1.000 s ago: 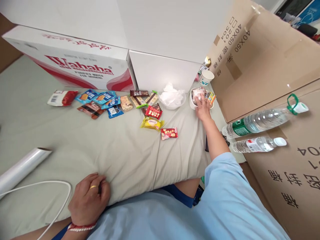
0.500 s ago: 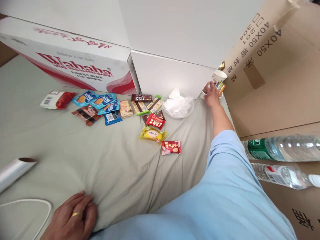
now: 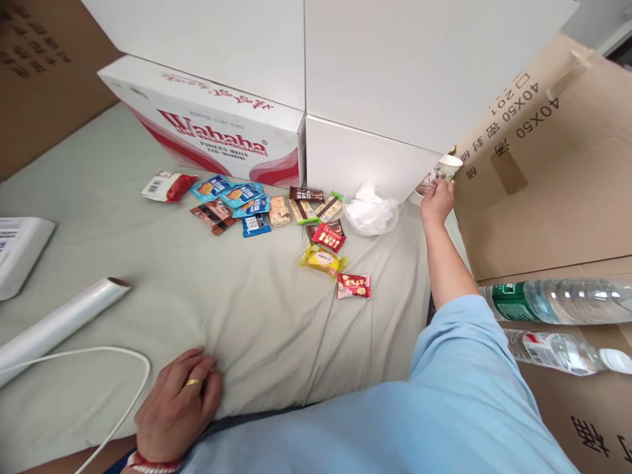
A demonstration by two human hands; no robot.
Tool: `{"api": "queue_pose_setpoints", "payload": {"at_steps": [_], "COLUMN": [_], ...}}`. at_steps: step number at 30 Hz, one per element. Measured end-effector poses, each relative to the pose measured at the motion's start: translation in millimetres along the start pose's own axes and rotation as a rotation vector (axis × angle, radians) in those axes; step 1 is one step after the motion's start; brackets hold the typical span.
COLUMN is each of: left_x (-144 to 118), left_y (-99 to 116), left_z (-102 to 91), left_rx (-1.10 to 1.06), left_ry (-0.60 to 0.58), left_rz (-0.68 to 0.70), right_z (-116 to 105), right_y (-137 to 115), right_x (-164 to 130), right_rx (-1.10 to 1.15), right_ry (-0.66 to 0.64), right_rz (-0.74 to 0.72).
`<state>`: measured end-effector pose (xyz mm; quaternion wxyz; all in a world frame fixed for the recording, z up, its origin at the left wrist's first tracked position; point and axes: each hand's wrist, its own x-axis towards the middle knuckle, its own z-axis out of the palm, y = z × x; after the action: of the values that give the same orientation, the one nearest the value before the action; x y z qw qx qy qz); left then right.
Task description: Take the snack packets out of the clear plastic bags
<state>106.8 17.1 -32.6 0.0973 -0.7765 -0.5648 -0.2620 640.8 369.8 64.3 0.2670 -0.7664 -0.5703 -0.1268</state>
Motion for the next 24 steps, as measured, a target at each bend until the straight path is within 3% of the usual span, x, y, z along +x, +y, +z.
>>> {"api": "queue_pose_setpoints", "payload": {"at_steps": [5,7,9,12,15,17,19,21,24], "left_x": [-1.6,-1.3,-1.2,-1.7,-2.9,-4.1,-5.8,-7.5,-8.0], "left_y": [0.9,2.1,3.5,5.1,5.9,6.1,6.0,5.6,4.9], "left_z": [0.9,1.0,1.3,1.9,2.7,3.4,4.0,3.5,-1.3], "left_rx": [-0.029,-0.029,-0.032,-0.049,-0.091,-0.143,-0.198,-0.248,-0.38], "left_ry": [-0.015,-0.022,-0.02,-0.012,-0.013,-0.017,-0.021,-0.021,-0.017], "left_rz": [-0.014,-0.019,-0.023,-0.035,-0.073,-0.115,-0.146,-0.165,-0.217], "right_z": [-15.6,-14.1,-13.9,-23.3,-44.0,-59.7,-73.3,-83.4,-93.5], "right_y": [-59.0,-80.7,-95.8,-104.9,-107.5,-112.4,-121.6,-133.5,-149.6], "right_x": [-21.4,-30.3,-39.3,-51.8,-73.6,-105.7,-156.4,-219.5,-309.6], "right_rx": [0.109,-0.013,-0.136,-0.132,0.146,0.477,0.88,1.249,1.481], "right_ry": [-0.349,-0.487,-0.537,-0.363,-0.089,0.033,0.035,-0.178,-0.392], "right_rz": [-0.345,-0.356,-0.254,-0.124,-0.052,0.047,0.229,0.398,0.625]}}
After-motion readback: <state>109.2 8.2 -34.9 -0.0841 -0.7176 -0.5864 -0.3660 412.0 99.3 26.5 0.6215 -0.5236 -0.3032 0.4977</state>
